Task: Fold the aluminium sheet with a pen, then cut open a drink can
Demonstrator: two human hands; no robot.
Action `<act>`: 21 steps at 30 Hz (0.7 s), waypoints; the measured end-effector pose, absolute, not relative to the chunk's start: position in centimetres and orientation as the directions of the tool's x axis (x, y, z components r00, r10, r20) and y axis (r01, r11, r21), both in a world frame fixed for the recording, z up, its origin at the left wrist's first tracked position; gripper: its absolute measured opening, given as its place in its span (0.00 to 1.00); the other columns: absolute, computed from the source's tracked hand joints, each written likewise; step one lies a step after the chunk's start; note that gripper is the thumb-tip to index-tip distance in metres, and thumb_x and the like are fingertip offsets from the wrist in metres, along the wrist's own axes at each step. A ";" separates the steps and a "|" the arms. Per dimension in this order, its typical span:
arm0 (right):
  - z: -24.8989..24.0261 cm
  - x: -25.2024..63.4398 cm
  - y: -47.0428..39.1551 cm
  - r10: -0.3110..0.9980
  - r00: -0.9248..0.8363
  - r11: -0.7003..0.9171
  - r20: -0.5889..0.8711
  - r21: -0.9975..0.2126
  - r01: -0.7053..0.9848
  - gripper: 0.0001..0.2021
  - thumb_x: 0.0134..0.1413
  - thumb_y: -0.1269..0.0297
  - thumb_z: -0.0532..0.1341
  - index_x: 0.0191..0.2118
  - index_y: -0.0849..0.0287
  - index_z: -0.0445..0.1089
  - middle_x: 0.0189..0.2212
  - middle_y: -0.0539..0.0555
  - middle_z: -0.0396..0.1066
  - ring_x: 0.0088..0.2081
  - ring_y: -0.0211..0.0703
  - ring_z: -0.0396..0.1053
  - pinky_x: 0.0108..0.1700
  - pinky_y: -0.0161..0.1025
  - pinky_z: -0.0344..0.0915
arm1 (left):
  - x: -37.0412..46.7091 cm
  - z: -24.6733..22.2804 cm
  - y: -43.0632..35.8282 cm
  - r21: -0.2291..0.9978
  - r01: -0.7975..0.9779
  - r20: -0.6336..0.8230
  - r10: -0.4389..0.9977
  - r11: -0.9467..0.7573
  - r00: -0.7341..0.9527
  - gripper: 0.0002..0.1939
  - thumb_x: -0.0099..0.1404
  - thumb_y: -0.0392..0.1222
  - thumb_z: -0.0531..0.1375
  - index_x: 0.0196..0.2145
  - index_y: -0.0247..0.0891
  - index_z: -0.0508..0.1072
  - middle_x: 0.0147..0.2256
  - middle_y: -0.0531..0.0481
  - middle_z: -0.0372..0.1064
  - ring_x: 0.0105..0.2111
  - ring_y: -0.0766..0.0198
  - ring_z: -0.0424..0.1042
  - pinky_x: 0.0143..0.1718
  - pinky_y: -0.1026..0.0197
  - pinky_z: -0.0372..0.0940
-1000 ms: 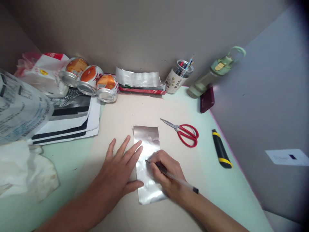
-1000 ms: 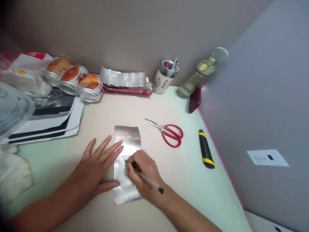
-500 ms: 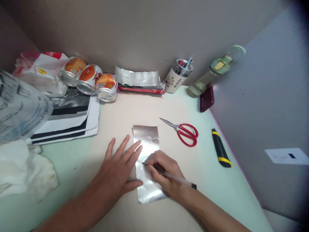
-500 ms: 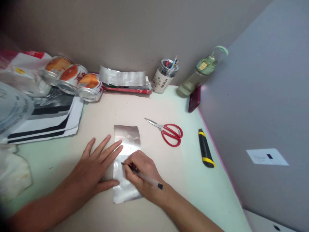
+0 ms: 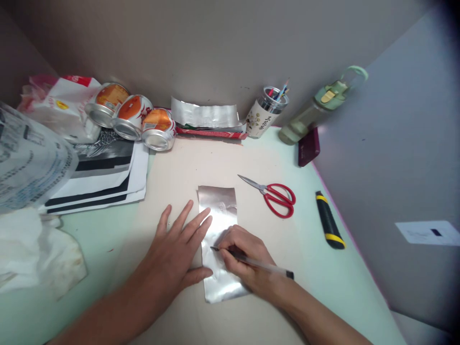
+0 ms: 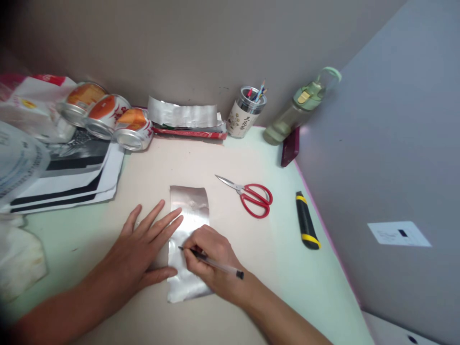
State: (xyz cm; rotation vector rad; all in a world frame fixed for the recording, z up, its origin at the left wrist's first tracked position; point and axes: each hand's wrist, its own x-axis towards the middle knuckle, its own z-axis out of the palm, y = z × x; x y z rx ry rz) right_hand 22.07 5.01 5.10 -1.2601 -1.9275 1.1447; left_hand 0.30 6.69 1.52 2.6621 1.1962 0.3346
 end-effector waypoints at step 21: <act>5.6 21.4 4.9 0.952 -0.300 0.221 0.069 -0.831 0.511 0.06 0.63 0.71 0.56 0.33 0.56 0.66 0.29 0.50 0.66 0.31 0.40 0.63 0.33 0.37 0.61 | 0.2 1.5 6.7 0.265 0.704 0.140 0.749 -0.659 0.648 0.41 0.66 0.66 0.55 0.66 0.36 0.57 0.67 0.42 0.57 0.70 0.43 0.42 0.66 0.34 0.31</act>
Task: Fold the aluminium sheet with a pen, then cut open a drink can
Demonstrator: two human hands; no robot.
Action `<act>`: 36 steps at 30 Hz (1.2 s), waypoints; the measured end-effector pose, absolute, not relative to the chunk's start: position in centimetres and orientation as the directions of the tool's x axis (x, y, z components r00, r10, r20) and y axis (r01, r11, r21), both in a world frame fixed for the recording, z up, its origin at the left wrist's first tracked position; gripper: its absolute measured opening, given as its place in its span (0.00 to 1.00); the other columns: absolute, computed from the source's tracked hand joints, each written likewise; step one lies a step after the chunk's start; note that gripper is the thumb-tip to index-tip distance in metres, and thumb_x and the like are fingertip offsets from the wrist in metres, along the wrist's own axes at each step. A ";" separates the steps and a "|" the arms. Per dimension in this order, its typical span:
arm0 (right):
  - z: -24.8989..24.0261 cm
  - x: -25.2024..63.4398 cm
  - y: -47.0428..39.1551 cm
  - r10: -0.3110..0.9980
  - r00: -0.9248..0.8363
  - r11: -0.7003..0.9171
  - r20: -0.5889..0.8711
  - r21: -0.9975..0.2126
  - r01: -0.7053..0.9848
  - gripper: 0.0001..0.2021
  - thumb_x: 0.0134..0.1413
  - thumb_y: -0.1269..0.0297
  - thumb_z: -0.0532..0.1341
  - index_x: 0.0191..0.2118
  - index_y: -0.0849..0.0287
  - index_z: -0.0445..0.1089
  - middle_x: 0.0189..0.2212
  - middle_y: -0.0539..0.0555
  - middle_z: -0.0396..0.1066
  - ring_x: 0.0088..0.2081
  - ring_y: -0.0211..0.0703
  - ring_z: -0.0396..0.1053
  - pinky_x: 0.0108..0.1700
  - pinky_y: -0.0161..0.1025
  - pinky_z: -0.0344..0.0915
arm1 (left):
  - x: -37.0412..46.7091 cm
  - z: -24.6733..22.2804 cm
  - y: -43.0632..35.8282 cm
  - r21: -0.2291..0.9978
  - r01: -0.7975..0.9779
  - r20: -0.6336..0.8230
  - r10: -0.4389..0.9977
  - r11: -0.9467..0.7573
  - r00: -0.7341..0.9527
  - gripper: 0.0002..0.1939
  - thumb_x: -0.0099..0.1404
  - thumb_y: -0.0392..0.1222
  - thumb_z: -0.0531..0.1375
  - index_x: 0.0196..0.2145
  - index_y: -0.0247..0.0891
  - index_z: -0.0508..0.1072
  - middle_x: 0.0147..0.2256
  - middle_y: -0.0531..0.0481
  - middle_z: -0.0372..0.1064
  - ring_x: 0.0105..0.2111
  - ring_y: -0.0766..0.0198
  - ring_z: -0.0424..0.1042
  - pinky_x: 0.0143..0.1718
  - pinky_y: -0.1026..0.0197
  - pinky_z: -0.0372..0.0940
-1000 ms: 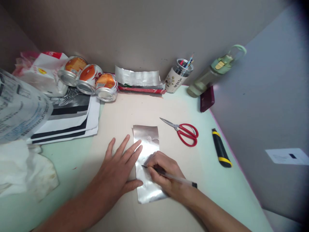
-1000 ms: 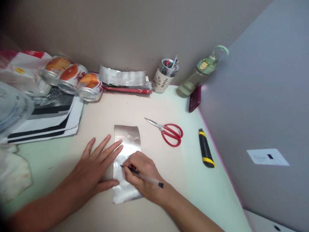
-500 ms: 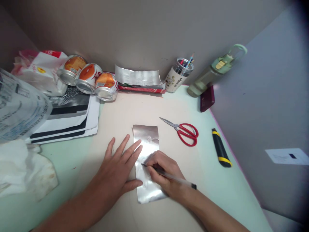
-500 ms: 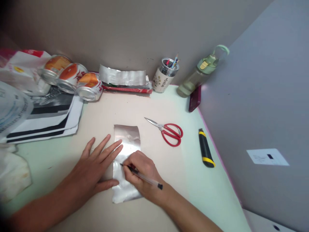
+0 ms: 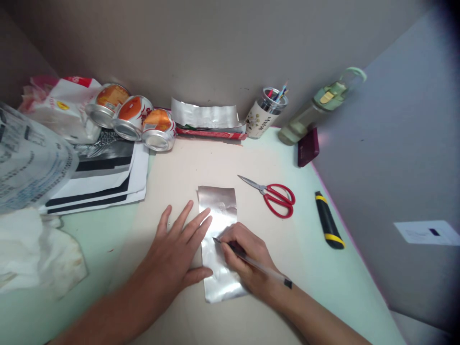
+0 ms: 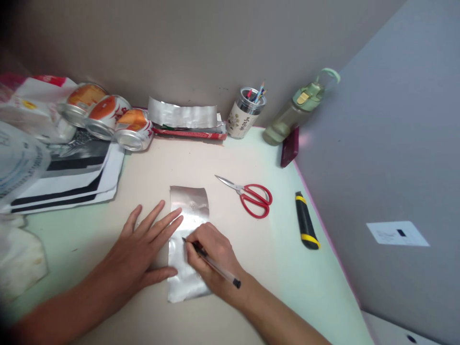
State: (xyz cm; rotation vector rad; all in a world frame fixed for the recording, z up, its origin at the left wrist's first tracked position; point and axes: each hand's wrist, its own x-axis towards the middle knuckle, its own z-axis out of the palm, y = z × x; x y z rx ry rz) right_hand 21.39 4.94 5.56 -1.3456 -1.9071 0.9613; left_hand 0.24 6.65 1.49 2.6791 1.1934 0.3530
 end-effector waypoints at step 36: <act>5.3 21.5 4.8 0.962 -0.270 0.171 0.038 -0.855 0.489 0.07 0.63 0.69 0.56 0.32 0.57 0.64 0.29 0.48 0.64 0.31 0.37 0.62 0.34 0.35 0.58 | 0.2 1.5 6.7 0.288 0.697 0.152 0.750 -0.656 0.643 0.41 0.66 0.67 0.54 0.66 0.35 0.57 0.67 0.42 0.56 0.70 0.43 0.42 0.66 0.36 0.27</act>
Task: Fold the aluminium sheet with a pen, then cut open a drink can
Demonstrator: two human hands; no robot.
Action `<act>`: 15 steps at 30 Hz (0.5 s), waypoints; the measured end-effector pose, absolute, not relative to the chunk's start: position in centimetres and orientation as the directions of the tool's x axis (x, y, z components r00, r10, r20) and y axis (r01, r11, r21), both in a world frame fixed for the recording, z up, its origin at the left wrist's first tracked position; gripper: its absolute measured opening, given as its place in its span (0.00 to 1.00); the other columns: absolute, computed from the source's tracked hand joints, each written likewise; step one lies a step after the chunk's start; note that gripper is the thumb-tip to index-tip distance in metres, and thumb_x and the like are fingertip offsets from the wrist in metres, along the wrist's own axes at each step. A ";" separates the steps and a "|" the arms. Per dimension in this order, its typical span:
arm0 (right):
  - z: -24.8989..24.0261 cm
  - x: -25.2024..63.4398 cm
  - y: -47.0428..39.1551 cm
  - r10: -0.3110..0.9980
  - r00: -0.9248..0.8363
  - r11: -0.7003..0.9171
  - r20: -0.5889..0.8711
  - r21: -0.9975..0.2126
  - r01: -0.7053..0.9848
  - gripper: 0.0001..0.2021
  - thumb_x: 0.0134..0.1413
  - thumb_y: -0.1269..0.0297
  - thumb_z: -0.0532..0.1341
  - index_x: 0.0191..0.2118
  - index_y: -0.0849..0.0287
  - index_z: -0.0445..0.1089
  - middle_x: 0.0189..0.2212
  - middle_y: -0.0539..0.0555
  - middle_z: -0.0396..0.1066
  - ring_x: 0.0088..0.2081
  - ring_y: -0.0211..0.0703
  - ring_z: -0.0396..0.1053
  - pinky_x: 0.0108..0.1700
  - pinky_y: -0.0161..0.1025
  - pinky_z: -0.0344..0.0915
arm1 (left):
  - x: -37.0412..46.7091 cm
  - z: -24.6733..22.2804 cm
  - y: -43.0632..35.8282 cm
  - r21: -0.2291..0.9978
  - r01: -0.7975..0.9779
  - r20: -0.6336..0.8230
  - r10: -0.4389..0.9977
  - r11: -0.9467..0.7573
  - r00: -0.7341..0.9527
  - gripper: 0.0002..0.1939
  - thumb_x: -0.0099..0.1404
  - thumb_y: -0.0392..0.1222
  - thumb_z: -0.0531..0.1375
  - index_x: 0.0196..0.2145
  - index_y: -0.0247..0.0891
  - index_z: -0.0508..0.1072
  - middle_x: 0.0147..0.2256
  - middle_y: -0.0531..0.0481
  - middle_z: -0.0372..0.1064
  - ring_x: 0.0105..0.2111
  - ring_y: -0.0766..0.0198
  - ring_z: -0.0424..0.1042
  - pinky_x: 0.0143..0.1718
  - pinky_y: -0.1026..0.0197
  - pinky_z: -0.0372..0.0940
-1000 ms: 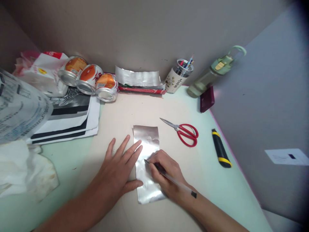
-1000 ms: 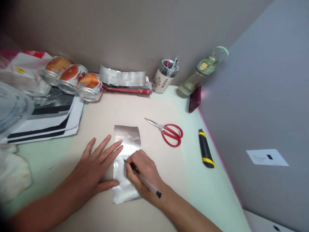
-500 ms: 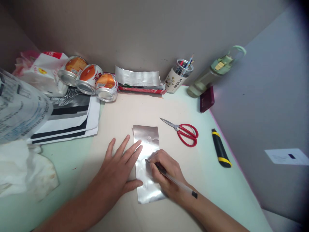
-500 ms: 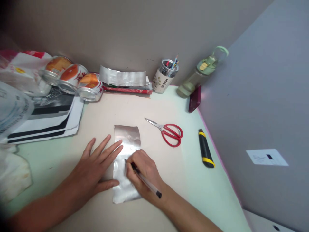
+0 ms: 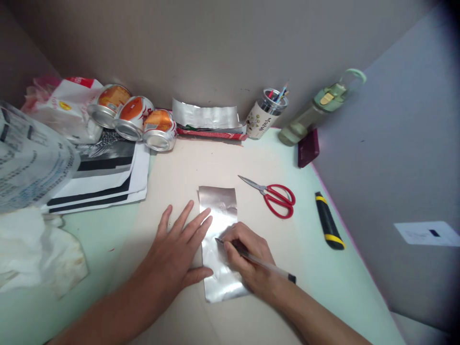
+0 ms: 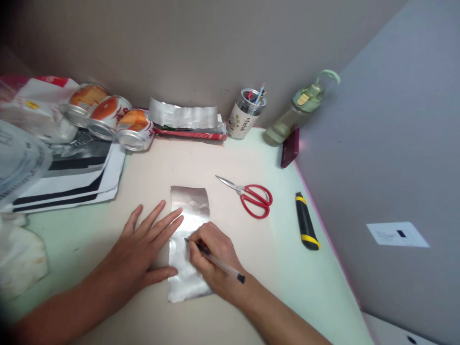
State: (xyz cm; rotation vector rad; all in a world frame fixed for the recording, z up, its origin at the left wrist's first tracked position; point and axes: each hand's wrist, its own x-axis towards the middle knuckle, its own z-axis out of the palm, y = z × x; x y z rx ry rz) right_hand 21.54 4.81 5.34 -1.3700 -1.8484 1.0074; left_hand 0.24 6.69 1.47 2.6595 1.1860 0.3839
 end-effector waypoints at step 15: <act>5.8 21.7 5.0 0.953 -0.302 0.108 -0.034 -0.891 0.441 0.06 0.61 0.69 0.57 0.32 0.57 0.67 0.29 0.49 0.65 0.30 0.37 0.61 0.32 0.35 0.58 | 0.2 1.5 6.7 0.301 0.698 0.140 0.754 -0.649 0.641 0.41 0.66 0.68 0.53 0.66 0.36 0.58 0.67 0.42 0.56 0.70 0.44 0.43 0.66 0.37 0.27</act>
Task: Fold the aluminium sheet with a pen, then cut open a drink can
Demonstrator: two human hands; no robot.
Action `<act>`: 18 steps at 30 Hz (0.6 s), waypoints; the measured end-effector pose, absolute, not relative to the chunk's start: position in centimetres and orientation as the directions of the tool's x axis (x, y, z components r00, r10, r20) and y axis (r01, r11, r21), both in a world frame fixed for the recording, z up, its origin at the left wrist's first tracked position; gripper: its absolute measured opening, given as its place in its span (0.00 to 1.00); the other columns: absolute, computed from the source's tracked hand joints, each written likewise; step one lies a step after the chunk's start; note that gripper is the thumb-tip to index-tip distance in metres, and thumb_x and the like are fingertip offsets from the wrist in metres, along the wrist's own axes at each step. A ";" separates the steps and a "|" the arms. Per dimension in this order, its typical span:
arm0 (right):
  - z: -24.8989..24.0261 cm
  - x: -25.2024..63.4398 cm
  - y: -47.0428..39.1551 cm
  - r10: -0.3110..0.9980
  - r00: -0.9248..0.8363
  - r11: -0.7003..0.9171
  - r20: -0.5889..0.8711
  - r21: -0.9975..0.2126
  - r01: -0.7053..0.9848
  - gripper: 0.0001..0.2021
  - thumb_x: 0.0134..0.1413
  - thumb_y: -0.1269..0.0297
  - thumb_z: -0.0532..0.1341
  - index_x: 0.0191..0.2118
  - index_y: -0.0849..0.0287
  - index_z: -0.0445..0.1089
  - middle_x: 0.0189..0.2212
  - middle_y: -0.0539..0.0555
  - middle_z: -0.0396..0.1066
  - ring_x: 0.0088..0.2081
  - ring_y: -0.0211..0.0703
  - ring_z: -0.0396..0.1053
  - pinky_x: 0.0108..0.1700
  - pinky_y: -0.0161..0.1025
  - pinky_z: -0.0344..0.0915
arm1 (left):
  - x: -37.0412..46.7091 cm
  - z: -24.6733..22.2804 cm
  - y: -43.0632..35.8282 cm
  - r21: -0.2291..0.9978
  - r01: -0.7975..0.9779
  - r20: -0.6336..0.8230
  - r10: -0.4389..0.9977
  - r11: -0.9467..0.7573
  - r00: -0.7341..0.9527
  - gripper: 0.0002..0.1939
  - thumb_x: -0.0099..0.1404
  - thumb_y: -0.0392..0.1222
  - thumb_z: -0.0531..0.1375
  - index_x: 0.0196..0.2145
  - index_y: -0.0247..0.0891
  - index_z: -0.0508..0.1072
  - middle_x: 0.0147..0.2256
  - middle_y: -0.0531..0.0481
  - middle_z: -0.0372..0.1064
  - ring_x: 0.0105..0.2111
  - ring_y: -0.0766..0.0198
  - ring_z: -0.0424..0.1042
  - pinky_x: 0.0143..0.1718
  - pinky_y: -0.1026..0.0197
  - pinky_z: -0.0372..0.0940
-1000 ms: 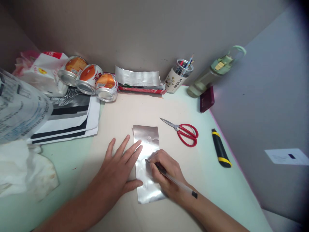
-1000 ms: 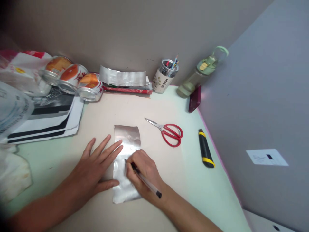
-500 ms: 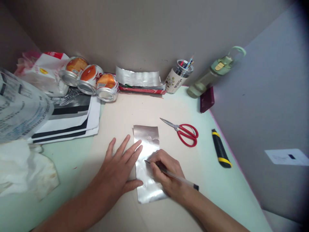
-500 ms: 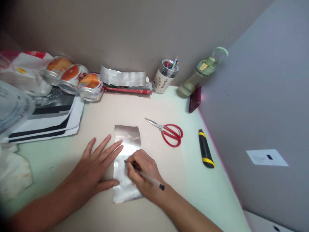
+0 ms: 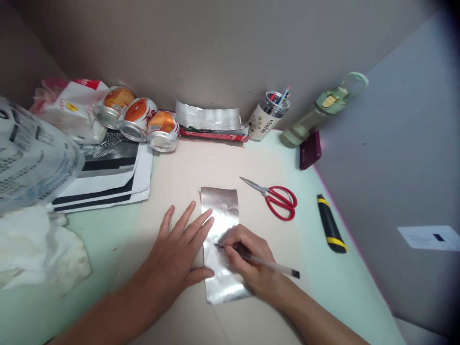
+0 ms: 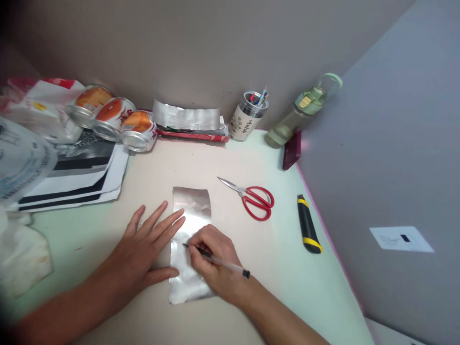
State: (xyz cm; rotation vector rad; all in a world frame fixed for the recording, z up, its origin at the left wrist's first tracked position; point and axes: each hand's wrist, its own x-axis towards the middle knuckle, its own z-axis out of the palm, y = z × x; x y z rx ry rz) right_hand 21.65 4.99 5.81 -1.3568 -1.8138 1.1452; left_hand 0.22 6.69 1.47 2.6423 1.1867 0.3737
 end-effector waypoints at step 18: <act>6.7 23.4 4.8 0.987 -0.150 -0.039 -0.066 -0.984 0.176 0.13 0.70 0.60 0.54 0.44 0.58 0.75 0.25 0.52 0.76 0.28 0.40 0.72 0.32 0.36 0.69 | 0.1 1.3 6.6 0.263 0.694 0.196 0.741 -0.671 0.642 0.44 0.60 0.59 0.65 0.66 0.37 0.56 0.66 0.43 0.58 0.69 0.44 0.44 0.66 0.38 0.27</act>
